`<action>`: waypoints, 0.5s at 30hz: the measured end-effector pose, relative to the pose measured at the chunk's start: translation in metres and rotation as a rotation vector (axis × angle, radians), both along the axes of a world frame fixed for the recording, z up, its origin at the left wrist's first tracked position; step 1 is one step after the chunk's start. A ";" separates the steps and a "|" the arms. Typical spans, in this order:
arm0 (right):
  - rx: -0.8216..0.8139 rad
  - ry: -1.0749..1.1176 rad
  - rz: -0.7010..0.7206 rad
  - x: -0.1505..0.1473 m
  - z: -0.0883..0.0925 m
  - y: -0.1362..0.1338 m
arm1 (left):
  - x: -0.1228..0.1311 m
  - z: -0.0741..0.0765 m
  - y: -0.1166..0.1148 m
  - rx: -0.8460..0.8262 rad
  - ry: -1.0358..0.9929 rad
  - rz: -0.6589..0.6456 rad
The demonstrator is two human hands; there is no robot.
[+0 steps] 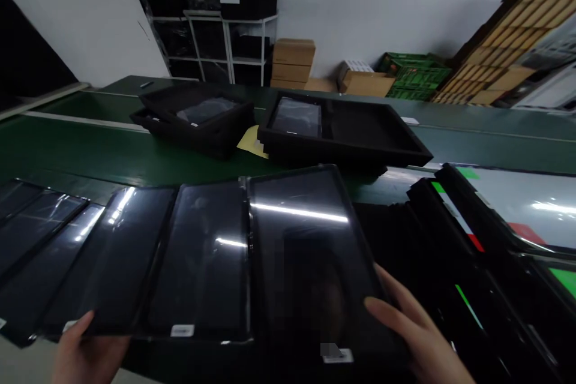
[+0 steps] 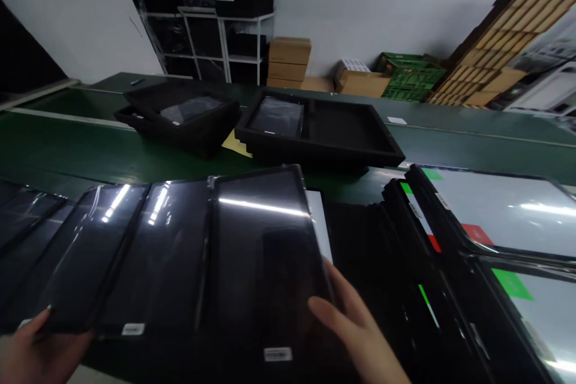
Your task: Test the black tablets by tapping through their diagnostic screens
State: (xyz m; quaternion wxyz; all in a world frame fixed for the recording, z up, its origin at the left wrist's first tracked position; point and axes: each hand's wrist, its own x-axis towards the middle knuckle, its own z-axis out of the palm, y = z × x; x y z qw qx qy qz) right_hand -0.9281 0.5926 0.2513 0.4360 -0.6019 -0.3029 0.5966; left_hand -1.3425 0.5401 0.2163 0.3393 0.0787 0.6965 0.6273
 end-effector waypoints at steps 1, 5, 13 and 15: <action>0.022 -0.070 -0.031 0.012 0.001 -0.005 | 0.011 0.000 0.007 0.021 -0.035 0.039; 0.193 -0.280 -0.080 0.052 -0.003 -0.010 | 0.047 -0.004 0.033 0.016 -0.181 -0.122; 0.195 -0.767 -0.077 0.099 -0.057 0.041 | 0.040 0.032 0.043 -0.513 0.080 -0.995; 0.275 -0.985 -0.083 0.104 -0.066 0.057 | 0.034 0.055 0.055 -0.459 0.234 -1.015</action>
